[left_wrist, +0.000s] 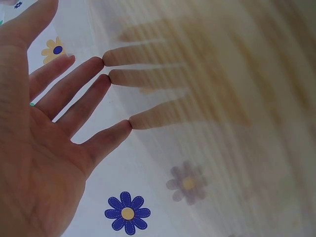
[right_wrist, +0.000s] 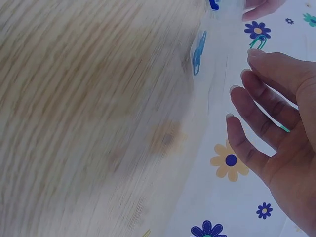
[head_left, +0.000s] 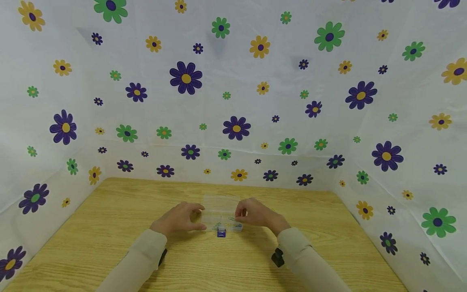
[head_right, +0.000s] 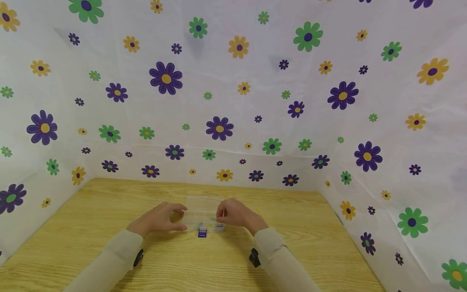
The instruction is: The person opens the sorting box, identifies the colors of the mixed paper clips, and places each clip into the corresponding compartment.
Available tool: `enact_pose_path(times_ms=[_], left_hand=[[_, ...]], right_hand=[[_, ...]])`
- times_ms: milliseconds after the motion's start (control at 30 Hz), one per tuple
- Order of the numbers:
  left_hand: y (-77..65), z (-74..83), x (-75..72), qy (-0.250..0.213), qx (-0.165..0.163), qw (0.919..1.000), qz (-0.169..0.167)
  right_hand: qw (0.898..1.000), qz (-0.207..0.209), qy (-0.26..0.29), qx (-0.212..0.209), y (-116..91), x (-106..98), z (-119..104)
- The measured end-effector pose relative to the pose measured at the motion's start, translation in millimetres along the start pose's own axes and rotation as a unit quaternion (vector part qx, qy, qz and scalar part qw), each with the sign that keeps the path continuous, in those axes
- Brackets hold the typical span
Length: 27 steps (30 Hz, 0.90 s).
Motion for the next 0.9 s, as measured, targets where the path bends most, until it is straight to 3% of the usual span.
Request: enact_pose_path(times_ms=[500,733,900], left_hand=[[-2.3,4.1,-1.8,0.004,-0.009,0.9999,-0.003],[-2.1,3.3,-1.2,-0.003,-0.012,0.9999,-0.004],[-1.2,2.9,-0.6,-0.002,-0.003,1.0000,-0.002]], right_hand=[[1.000,-0.004,-0.007,-0.008,13,8,-11],[0.999,0.000,-0.014,-0.038,16,11,-19],[1.000,-0.008,-0.010,-0.005,22,15,-16]])
Point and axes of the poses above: each hand's wrist, its own y-axis towards the middle knuckle, its own x-axis out of the palm, z = x × y, the point moved 6 cm from there along y, towards the middle knuckle, and after that the axes turned 7 degrees about -x, right-handed, at the moved point
